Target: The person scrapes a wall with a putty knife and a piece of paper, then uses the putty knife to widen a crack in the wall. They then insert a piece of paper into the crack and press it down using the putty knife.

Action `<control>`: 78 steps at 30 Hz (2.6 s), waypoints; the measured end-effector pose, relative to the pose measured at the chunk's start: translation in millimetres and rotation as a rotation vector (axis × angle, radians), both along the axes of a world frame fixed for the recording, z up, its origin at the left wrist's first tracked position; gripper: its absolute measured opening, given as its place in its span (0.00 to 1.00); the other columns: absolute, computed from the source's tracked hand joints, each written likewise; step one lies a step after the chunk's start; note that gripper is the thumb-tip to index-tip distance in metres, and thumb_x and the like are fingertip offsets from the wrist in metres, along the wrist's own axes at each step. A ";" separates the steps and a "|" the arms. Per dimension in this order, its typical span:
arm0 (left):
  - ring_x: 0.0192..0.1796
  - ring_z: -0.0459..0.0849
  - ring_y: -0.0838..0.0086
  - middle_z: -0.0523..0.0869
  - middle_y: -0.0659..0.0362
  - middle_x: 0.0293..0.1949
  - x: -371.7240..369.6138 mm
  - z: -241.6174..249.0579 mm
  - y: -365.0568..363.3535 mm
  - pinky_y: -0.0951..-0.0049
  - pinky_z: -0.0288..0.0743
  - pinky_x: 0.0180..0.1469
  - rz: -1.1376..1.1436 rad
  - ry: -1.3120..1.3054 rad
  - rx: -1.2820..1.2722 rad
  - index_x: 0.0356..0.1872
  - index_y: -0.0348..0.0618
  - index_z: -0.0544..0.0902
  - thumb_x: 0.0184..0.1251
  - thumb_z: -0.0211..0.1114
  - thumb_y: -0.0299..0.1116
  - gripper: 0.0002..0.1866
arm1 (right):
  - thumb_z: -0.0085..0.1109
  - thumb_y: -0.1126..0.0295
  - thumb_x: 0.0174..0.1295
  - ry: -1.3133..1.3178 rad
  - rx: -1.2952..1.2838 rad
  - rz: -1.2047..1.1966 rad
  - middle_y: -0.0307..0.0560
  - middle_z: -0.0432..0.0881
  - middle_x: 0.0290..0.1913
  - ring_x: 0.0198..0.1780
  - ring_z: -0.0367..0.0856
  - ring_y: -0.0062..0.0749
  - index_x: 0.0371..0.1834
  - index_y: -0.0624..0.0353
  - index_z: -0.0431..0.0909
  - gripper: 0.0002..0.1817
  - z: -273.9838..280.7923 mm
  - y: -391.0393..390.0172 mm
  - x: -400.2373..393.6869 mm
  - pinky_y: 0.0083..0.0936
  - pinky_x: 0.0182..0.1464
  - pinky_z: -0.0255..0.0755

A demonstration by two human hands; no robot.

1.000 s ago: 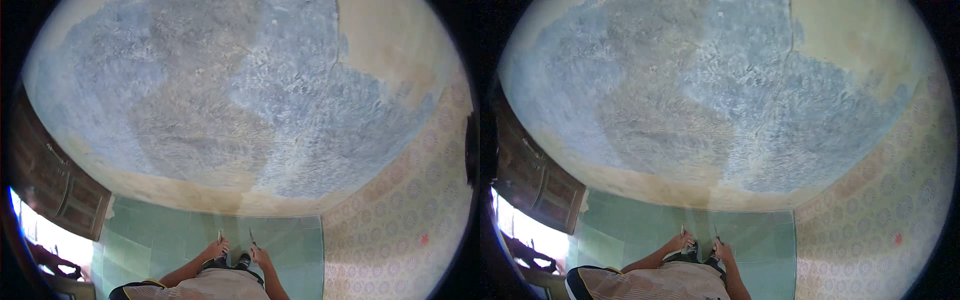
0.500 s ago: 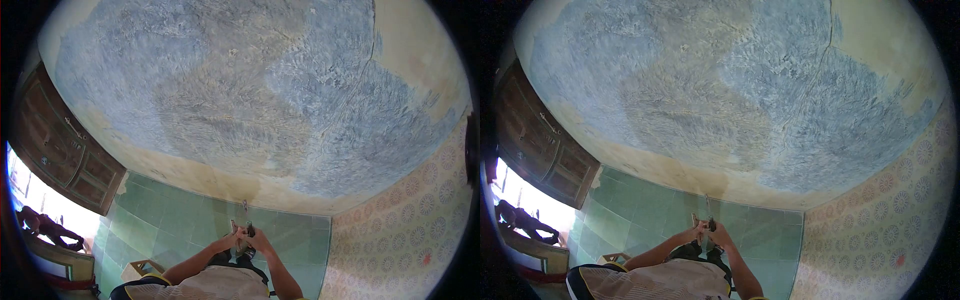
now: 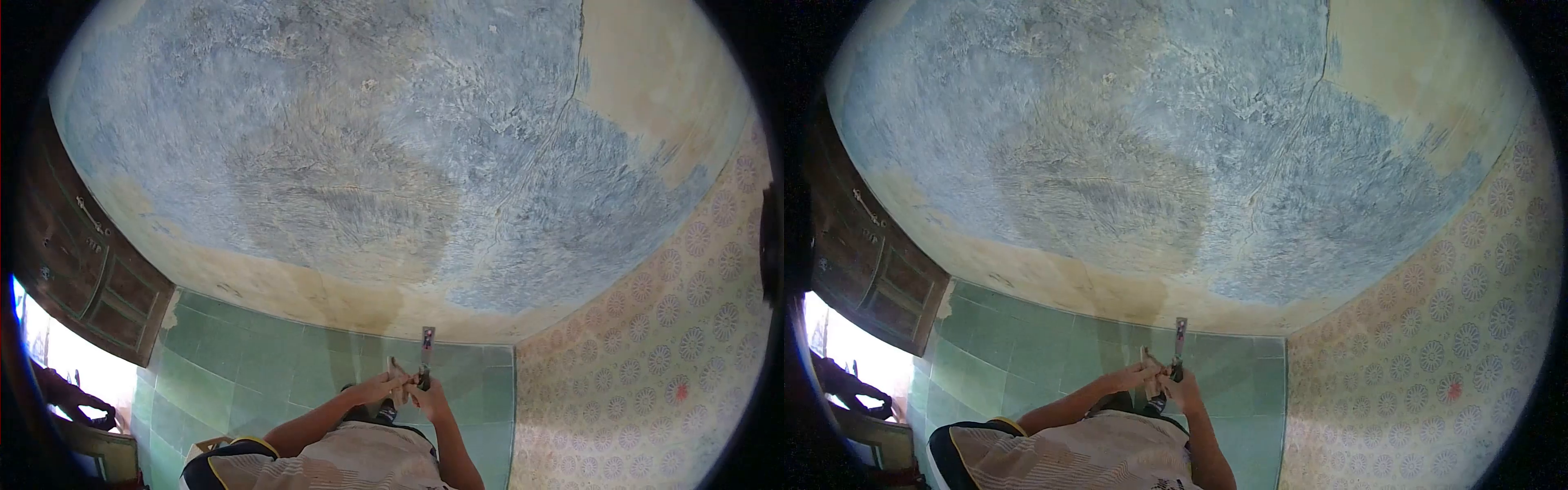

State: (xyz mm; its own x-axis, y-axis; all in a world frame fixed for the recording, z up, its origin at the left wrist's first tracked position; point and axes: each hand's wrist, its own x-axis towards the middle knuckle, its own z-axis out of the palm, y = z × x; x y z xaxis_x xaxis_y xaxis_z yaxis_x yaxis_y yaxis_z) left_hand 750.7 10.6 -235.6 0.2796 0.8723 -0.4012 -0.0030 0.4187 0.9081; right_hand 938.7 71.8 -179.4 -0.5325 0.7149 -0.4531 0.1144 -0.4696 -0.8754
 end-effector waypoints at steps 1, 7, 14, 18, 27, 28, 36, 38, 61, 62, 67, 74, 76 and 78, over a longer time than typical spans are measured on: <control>0.49 0.82 0.72 0.84 0.60 0.52 -0.1 -4.2 3.2 0.71 0.72 0.60 0.047 0.002 0.052 0.69 0.40 0.71 0.84 0.49 0.54 0.28 | 0.69 0.71 0.63 -0.006 0.004 -0.003 0.33 0.73 0.24 0.22 0.69 0.18 0.34 0.53 0.72 0.11 -2.4 -0.5 1.4 0.21 0.23 0.60; 0.57 0.82 0.69 0.83 0.56 0.57 -15.3 25.3 6.1 0.67 0.73 0.64 0.185 0.068 0.151 0.68 0.35 0.70 0.81 0.59 0.43 0.25 | 0.67 0.75 0.63 0.171 -0.048 -0.213 0.34 0.74 0.25 0.20 0.68 0.18 0.33 0.51 0.67 0.14 9.8 -0.7 -7.5 0.20 0.22 0.60; 0.56 0.83 0.71 0.83 0.58 0.53 -61.6 21.4 -8.6 0.65 0.76 0.61 0.433 -0.204 0.044 0.62 0.38 0.72 0.81 0.59 0.37 0.18 | 0.65 0.68 0.67 -0.234 0.398 0.060 0.33 0.71 0.22 0.20 0.67 0.17 0.34 0.57 0.74 0.10 1.9 4.1 -62.8 0.24 0.22 0.62; 0.53 0.83 0.71 0.83 0.59 0.50 -110.1 31.3 -12.2 0.68 0.76 0.60 0.557 -0.319 -0.006 0.60 0.40 0.75 0.80 0.57 0.32 0.13 | 0.57 0.56 0.75 -0.234 0.502 0.079 0.34 0.70 0.21 0.20 0.66 0.17 0.36 0.59 0.76 0.17 1.8 -1.8 -106.3 0.23 0.23 0.61; 0.32 0.71 0.75 0.73 0.63 0.33 -225.6 123.4 3.4 0.73 0.69 0.38 0.653 -0.886 0.018 0.58 0.35 0.72 0.78 0.49 0.33 0.16 | 0.51 0.52 0.79 -0.121 0.576 0.019 0.32 0.72 0.26 0.25 0.64 0.15 0.51 0.63 0.79 0.22 82.6 22.0 -187.6 0.20 0.29 0.59; 0.32 0.70 0.76 0.72 0.63 0.33 -232.7 128.2 4.7 0.73 0.68 0.37 0.618 -0.936 0.044 0.59 0.35 0.72 0.79 0.50 0.37 0.18 | 0.51 0.52 0.79 -0.123 0.581 0.014 0.32 0.72 0.26 0.25 0.64 0.15 0.51 0.63 0.79 0.22 92.6 23.2 -196.6 0.20 0.29 0.59; 0.25 0.65 0.83 0.68 0.68 0.27 -252.7 165.3 -17.5 0.78 0.58 0.27 0.613 -0.610 0.181 0.59 0.35 0.75 0.80 0.56 0.56 0.30 | 0.63 0.63 0.73 -0.001 0.697 -0.221 0.31 0.73 0.28 0.29 0.64 0.15 0.64 0.58 0.77 0.20 114.9 11.7 -238.0 0.19 0.32 0.61; 0.20 0.60 0.85 0.66 0.70 0.23 -253.6 188.6 -27.3 0.79 0.52 0.21 0.591 -0.160 0.262 0.58 0.38 0.78 0.80 0.58 0.52 0.25 | 0.65 0.63 0.72 -0.020 0.749 -0.199 0.31 0.73 0.29 0.30 0.65 0.15 0.65 0.57 0.77 0.22 122.0 19.3 -242.6 0.19 0.33 0.62; 0.41 0.91 0.73 0.78 0.70 0.71 -252.5 395.9 175.8 0.74 0.85 0.34 0.403 1.178 1.652 0.66 0.57 0.82 0.49 0.70 0.18 0.38 | 0.60 0.73 0.72 0.129 1.430 -0.572 0.62 0.85 0.54 0.50 0.87 0.45 0.73 0.62 0.72 0.26 271.7 121.7 -273.1 0.32 0.52 0.79; 0.41 0.91 0.73 0.79 0.71 0.71 -251.5 399.2 180.8 0.74 0.85 0.34 0.366 1.211 1.709 0.65 0.57 0.83 0.48 0.70 0.19 0.37 | 0.60 0.73 0.72 0.128 1.432 -0.577 0.62 0.85 0.54 0.50 0.87 0.45 0.73 0.62 0.72 0.26 270.5 125.4 -272.3 0.32 0.52 0.79; 0.40 0.91 0.74 0.80 0.72 0.69 -257.6 386.0 207.5 0.74 0.86 0.36 0.370 1.228 1.811 0.63 0.54 0.84 0.49 0.72 0.22 0.34 | 0.61 0.71 0.71 0.045 1.425 -0.533 0.59 0.87 0.44 0.40 0.87 0.42 0.73 0.60 0.73 0.26 267.6 137.2 -266.9 0.32 0.45 0.79; 0.37 0.90 0.75 0.83 0.71 0.66 -244.6 392.0 198.9 0.76 0.86 0.38 0.309 1.207 1.695 0.59 0.50 0.86 0.45 0.77 0.44 0.34 | 0.64 0.70 0.70 0.006 1.387 -0.442 0.57 0.86 0.39 0.34 0.85 0.39 0.73 0.56 0.74 0.27 279.3 144.7 -249.8 0.31 0.40 0.79; 0.37 0.89 0.75 0.84 0.70 0.65 -248.8 393.8 210.6 0.76 0.86 0.38 0.344 1.171 1.763 0.59 0.49 0.86 0.44 0.77 0.47 0.35 | 0.64 0.70 0.70 -0.054 1.364 -0.399 0.57 0.87 0.39 0.34 0.85 0.41 0.72 0.57 0.74 0.27 286.8 146.0 -247.1 0.30 0.41 0.79; 0.36 0.89 0.75 0.84 0.70 0.65 -246.9 392.6 212.0 0.76 0.85 0.38 0.388 1.131 1.823 0.60 0.48 0.86 0.44 0.77 0.49 0.36 | 0.65 0.70 0.70 0.001 1.388 -0.417 0.58 0.87 0.41 0.36 0.86 0.43 0.72 0.57 0.75 0.26 282.4 148.0 -246.8 0.30 0.42 0.79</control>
